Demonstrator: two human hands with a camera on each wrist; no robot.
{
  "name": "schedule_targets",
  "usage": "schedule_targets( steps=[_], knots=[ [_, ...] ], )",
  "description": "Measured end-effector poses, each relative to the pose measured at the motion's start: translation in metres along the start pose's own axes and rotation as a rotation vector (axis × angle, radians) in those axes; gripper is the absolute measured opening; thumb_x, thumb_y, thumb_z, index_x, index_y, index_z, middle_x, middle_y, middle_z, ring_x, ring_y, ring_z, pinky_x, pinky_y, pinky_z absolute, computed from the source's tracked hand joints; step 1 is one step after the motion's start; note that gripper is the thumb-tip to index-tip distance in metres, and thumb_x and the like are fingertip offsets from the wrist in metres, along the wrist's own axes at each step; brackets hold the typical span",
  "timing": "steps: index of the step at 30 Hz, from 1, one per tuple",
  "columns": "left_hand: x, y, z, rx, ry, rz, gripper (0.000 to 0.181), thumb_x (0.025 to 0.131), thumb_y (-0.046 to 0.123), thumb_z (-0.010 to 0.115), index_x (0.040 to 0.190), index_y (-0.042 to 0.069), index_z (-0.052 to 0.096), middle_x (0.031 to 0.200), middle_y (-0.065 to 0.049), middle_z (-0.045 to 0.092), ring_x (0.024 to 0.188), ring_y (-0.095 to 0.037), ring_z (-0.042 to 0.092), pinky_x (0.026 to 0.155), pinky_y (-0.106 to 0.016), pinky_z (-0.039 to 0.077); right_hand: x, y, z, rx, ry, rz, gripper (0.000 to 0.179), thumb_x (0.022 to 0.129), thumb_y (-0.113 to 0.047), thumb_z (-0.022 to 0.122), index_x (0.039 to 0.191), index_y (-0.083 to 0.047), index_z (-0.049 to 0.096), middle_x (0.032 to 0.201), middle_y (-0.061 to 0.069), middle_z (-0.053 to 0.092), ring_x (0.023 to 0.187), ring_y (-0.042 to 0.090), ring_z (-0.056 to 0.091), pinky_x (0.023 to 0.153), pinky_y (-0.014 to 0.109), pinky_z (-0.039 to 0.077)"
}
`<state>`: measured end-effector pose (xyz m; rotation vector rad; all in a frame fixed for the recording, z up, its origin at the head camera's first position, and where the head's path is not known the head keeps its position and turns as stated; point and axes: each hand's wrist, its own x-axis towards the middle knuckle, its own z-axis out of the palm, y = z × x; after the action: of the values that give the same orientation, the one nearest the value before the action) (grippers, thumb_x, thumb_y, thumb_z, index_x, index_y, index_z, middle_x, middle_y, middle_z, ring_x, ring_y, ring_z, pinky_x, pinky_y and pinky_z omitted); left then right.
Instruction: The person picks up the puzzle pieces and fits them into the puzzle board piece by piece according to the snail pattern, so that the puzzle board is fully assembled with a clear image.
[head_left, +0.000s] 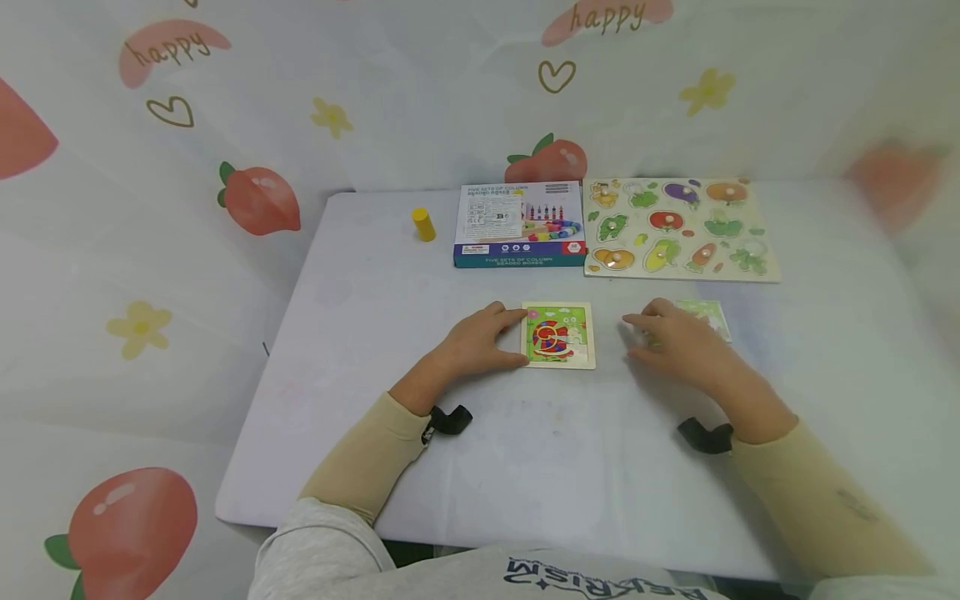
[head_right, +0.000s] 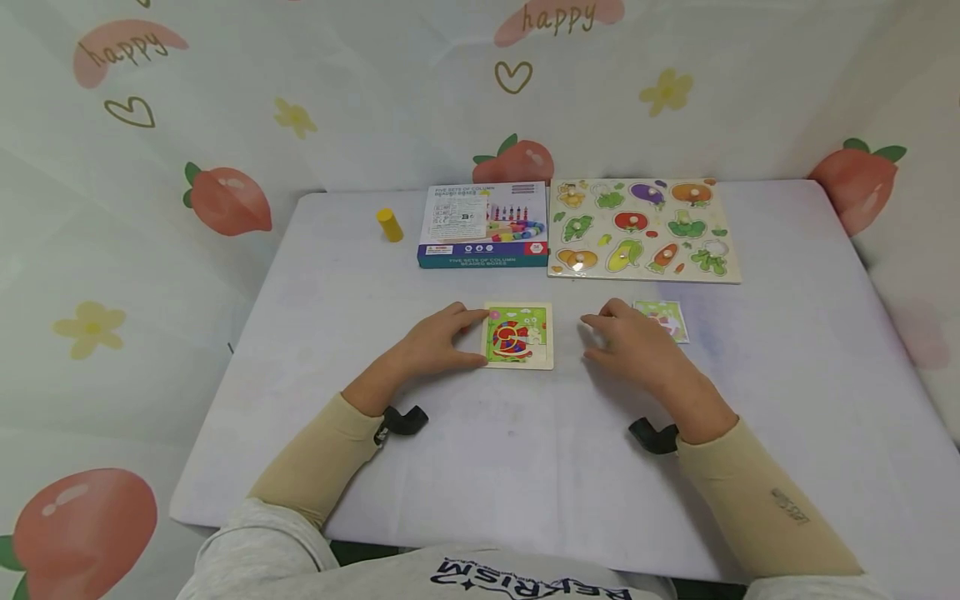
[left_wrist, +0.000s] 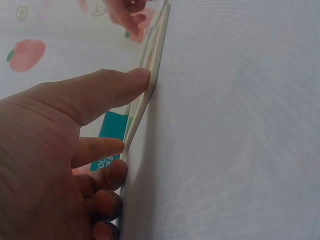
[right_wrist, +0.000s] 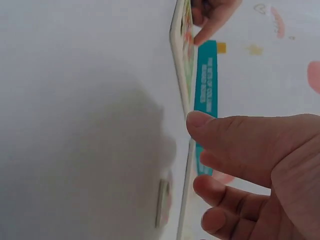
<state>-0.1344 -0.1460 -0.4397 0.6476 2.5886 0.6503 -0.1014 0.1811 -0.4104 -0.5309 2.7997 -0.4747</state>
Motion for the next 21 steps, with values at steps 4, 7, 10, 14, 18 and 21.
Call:
schedule_targets(
  steps=[4,7,10,14,18,21],
  knots=[
    [0.000,0.001,0.000,-0.002,-0.001,-0.004,0.082,0.087,0.050,0.078,0.157,0.023,0.045,0.108,0.000,0.050,0.094,-0.017,0.049,0.075,-0.032,0.042,0.000,0.012,0.000,0.019,-0.014,0.044,0.054,0.088,-0.017,0.081,0.137,-0.001,0.064,0.116,0.017,0.058,0.098,0.031,0.057,0.086,0.049,0.052],
    [0.000,0.001,0.000,-0.002,0.000,-0.006,0.081,0.087,0.050,0.078,0.157,0.023,0.046,0.107,0.000,0.050,0.094,-0.017,0.049,0.075,-0.032,0.042,0.000,0.020,0.000,0.024,-0.010,0.050,0.052,0.088,-0.016,0.081,0.134,0.001,0.065,0.114,0.019,0.058,0.098,0.033,0.057,0.086,0.051,0.051],
    [0.000,0.001,0.000,0.005,0.002,-0.005,0.081,0.087,0.050,0.078,0.156,0.023,0.046,0.107,-0.001,0.050,0.094,-0.017,0.049,0.074,-0.032,0.042,0.000,0.028,0.000,0.017,0.003,0.036,0.048,0.087,-0.014,0.081,0.131,0.001,0.067,0.111,0.020,0.058,0.097,0.034,0.057,0.084,0.051,0.050],
    [-0.001,0.001,0.000,0.010,0.000,-0.006,0.081,0.087,0.050,0.078,0.157,0.023,0.046,0.107,-0.001,0.050,0.094,-0.017,0.049,0.075,-0.032,0.041,0.000,0.035,-0.001,0.019,-0.002,0.039,0.043,0.089,-0.014,0.080,0.128,0.000,0.070,0.109,0.018,0.059,0.096,0.033,0.057,0.082,0.050,0.050],
    [-0.001,0.002,0.000,0.013,-0.003,-0.010,0.081,0.087,0.049,0.078,0.157,0.023,0.046,0.107,0.000,0.050,0.094,-0.016,0.049,0.075,-0.031,0.042,-0.001,0.040,-0.002,0.044,-0.012,0.054,0.039,0.090,-0.017,0.080,0.125,-0.003,0.073,0.110,0.019,0.060,0.097,0.033,0.057,0.084,0.051,0.049],
    [-0.001,0.002,0.000,0.014,0.001,-0.009,0.080,0.087,0.049,0.078,0.156,0.023,0.046,0.106,0.000,0.050,0.093,-0.016,0.049,0.074,-0.031,0.041,0.000,0.043,-0.003,0.072,-0.008,0.059,0.036,0.089,-0.018,0.080,0.122,-0.003,0.074,0.110,0.018,0.061,0.098,0.034,0.056,0.085,0.053,0.048]
  ],
)
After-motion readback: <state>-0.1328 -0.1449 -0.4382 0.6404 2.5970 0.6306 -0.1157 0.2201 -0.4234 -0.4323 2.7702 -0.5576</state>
